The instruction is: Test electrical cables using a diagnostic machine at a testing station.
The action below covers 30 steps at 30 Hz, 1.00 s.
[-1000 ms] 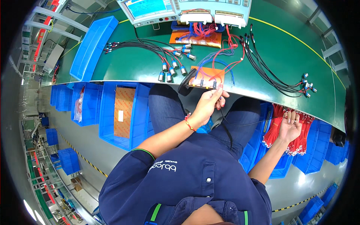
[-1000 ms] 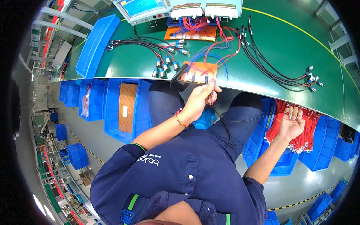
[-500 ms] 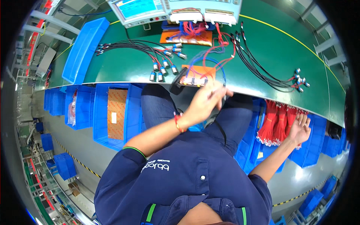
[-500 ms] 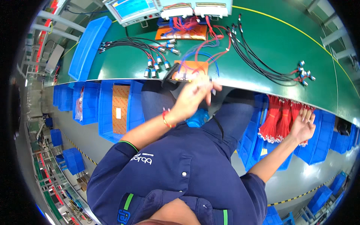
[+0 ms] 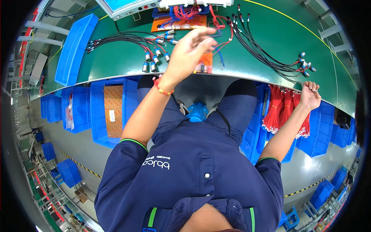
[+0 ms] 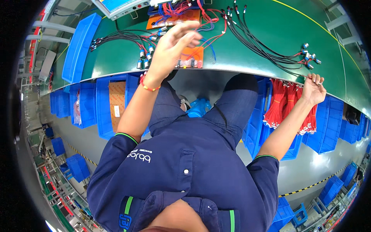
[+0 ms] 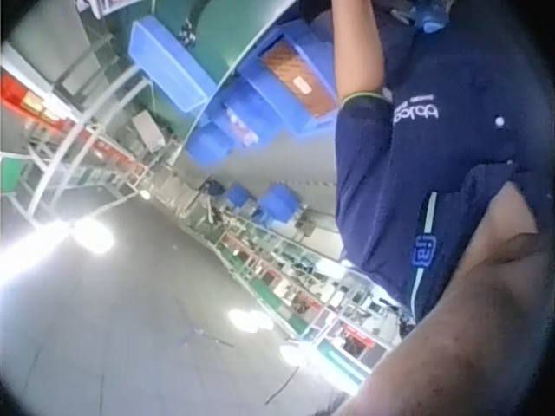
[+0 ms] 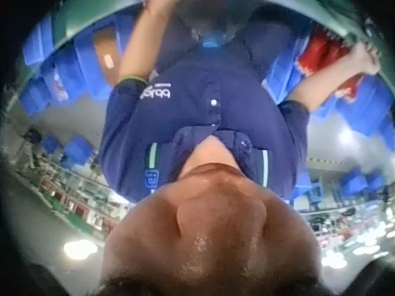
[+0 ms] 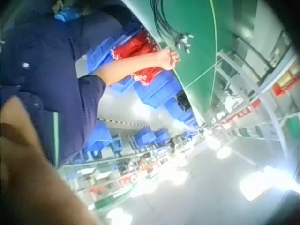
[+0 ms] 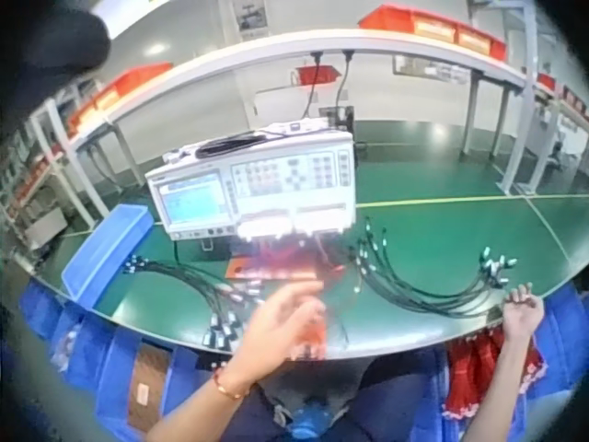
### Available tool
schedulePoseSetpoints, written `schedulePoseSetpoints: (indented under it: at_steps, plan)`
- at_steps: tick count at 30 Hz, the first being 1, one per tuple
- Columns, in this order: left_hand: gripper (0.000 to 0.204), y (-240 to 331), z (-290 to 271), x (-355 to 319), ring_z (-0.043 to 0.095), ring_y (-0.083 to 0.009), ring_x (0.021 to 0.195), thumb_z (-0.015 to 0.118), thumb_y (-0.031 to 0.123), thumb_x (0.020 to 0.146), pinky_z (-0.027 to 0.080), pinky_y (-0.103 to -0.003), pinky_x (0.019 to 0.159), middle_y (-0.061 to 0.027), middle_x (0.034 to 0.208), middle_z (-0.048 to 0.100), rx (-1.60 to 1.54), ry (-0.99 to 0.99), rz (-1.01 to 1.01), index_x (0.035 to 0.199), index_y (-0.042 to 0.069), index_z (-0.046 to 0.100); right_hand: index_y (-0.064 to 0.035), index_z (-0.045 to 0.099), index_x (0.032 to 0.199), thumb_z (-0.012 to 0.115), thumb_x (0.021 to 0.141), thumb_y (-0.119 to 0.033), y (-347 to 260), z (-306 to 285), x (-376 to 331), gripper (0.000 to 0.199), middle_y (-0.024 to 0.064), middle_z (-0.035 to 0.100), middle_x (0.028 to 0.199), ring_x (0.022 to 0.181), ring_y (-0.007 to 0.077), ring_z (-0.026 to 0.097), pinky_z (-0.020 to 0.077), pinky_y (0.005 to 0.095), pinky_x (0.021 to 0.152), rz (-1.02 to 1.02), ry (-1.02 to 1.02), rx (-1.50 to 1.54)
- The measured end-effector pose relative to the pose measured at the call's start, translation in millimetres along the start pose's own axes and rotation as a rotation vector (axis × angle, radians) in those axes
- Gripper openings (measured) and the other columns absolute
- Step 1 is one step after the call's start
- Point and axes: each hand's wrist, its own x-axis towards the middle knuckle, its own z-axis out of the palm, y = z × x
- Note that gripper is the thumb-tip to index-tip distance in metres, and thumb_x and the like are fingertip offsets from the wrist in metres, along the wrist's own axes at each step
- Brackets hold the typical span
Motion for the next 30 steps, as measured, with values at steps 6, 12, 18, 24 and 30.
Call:
schedulePoseSetpoints:
  at_steps: [6, 12, 18, 24, 30]
  plan:
    - [0.022, -26, -94, -39, 0.06, -0.0083, 0.078, 0.06, 0.014, 0.093, 0.049, -0.023, 0.07, -0.0043, 0.091, 0.066, 0.254, 0.483, -0.036, 0.111, 0.001, 0.061, -0.0022, 0.045, 0.079, 0.049, 0.062, -0.013, 16, 4, 22, 0.02, 0.0085, 0.038, 0.07, 0.068, 0.0213, 0.036, 0.0311, 0.0378, 0.076, -0.002, -0.045, -0.123]
    - [0.038, -35, -153, -23, 0.067, -0.0241, 0.08, 0.07, 0.042, 0.081, 0.051, -0.035, 0.072, -0.0098, 0.085, 0.069, 0.98, 0.608, -0.31, 0.091, 0.005, 0.069, -0.0005, 0.047, 0.079, 0.046, 0.063, -0.014, 35, 20, 46, 0.021, 0.0091, 0.038, 0.069, 0.066, 0.0215, 0.035, 0.0311, 0.0387, 0.073, -0.008, -0.08, -0.199]
    - [0.037, -55, -158, -8, 0.068, -0.028, 0.086, 0.072, 0.042, 0.078, 0.051, -0.038, 0.076, -0.0123, 0.092, 0.07, 1.084, 0.532, -0.506, 0.088, 0.006, 0.07, 0.0039, 0.053, 0.084, 0.042, 0.07, -0.014, 34, 5, 75, 0.026, 0.0098, 0.04, 0.071, 0.068, 0.0216, 0.038, 0.0317, 0.0374, 0.069, -0.04, -0.126, -0.348]
    - [0.017, -50, -167, -4, 0.053, -0.0102, 0.062, 0.071, 0.019, 0.085, 0.044, -0.024, 0.06, 0.0007, 0.07, 0.058, 0.009, 0.7, -0.114, 0.084, 0.005, 0.062, 0.0053, 0.062, 0.105, 0.043, 0.088, -0.021, 67, 41, 62, 0.037, 0.0153, 0.061, 0.094, 0.091, 0.0285, 0.055, 0.0399, 0.0408, 0.09, -0.72, -0.12, -1.603]
    - [0.012, -8, -155, -4, 0.054, -0.012, 0.072, 0.062, 0.018, 0.093, 0.048, -0.028, 0.069, -0.0005, 0.075, 0.055, -0.452, 0.551, 0.068, 0.091, 0.007, 0.06, -0.0061, 0.065, 0.114, 0.056, 0.092, -0.019, 139, 157, -58, 0.027, 0.0105, 0.062, 0.113, 0.109, 0.0229, 0.054, 0.0388, 0.0345, 0.098, -0.669, -0.518, -1.73]
